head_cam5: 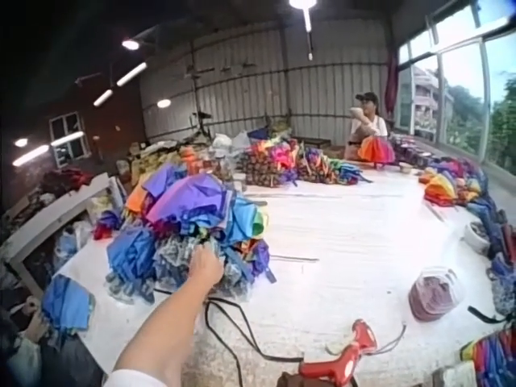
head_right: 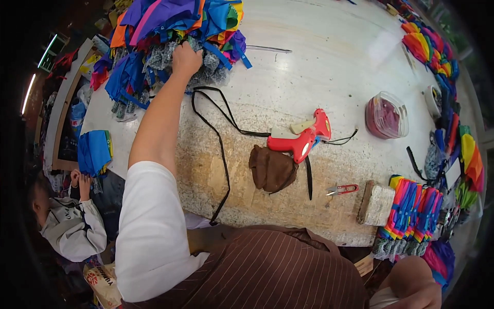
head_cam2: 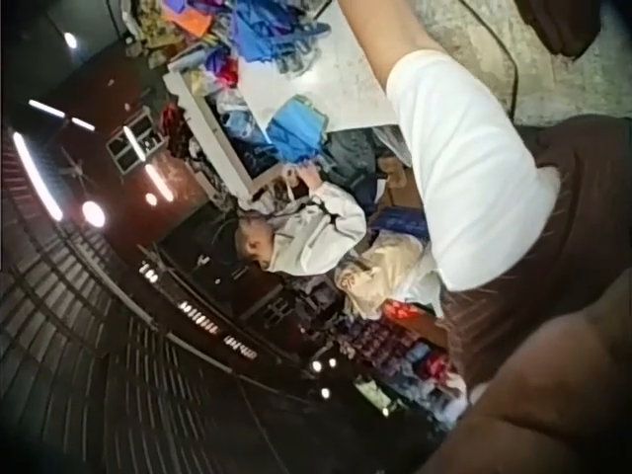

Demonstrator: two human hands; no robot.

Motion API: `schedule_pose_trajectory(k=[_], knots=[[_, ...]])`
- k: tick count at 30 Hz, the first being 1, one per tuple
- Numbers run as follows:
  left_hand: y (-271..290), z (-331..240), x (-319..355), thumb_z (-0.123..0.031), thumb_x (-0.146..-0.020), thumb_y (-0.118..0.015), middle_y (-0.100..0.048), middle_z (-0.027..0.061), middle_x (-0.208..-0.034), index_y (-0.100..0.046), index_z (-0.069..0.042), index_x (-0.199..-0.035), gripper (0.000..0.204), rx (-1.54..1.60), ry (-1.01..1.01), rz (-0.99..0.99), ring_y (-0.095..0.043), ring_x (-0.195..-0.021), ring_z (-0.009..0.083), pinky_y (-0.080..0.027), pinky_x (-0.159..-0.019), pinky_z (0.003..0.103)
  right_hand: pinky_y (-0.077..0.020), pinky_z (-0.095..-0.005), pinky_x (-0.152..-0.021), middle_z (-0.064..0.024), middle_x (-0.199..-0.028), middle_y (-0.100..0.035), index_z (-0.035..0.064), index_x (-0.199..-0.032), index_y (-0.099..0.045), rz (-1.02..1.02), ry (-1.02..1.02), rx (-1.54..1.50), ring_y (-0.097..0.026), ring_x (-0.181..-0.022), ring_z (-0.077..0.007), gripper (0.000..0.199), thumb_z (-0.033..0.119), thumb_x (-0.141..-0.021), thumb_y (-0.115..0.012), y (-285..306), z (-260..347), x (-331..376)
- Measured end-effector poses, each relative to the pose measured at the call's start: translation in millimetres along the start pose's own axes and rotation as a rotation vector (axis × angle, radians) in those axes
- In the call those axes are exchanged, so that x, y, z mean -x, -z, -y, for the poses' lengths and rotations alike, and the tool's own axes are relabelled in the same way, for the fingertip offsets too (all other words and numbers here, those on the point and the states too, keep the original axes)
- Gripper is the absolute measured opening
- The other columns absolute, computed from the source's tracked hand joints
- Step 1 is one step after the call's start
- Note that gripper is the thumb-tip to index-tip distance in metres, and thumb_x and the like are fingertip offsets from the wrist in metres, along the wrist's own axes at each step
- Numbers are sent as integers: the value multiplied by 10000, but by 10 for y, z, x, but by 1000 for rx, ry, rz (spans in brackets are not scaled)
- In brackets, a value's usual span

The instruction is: Folding and rolling rainbow-colored umbrellas at a production workstation.

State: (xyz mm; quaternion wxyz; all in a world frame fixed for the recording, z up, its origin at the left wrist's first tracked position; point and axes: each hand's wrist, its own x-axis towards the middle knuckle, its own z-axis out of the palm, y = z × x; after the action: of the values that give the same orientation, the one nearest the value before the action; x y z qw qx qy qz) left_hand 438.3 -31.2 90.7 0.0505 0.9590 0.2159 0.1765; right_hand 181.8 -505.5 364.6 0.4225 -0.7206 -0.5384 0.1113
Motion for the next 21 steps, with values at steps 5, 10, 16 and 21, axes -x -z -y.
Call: schedule_pose_trajectory(k=[5, 10, 16, 21], knots=[[-38, -41, -262, -317, -829, -623, -538, 229, -1161, -494, 33, -1153, 494, 20, 103, 63, -541, -1088, 397, -493, -855, 448, -512, -303, -560, -134, -765, -618, 27, -788, -580, 6, 27, 210, -610, -639, -236, 127, 129, -719, -611, 108, 173, 89], [130, -244, 14, -292, -817, -614, -630, 156, -953, -538, 55, -1051, 425, 764, 336, 177, -638, -704, 236, -524, -513, 348, -529, -324, -563, -149, -775, -619, 15, -799, -584, -157, 156, 195, -613, -628, -251, 125, 105, -715, -607, 31, 182, 263], [610, -431, 829, -267, -854, -634, -554, 24, -722, -568, -92, -892, 191, 1839, 291, 523, -525, -565, 121, -379, -409, 265, -532, -338, -562, -153, -782, -613, 12, -811, -584, 108, 247, 33, -619, -642, -255, 98, 83, -744, -584, 275, 269, 595], [1176, -812, 1681, -279, -879, -620, -571, 27, -781, -566, -90, -992, 226, 2071, 121, 648, -528, -616, 117, -393, -443, 262, -520, -343, -558, -150, -788, -613, 28, -796, -577, 112, 588, -81, -615, -638, -262, 76, 92, -755, -579, 420, 20, 1037]])
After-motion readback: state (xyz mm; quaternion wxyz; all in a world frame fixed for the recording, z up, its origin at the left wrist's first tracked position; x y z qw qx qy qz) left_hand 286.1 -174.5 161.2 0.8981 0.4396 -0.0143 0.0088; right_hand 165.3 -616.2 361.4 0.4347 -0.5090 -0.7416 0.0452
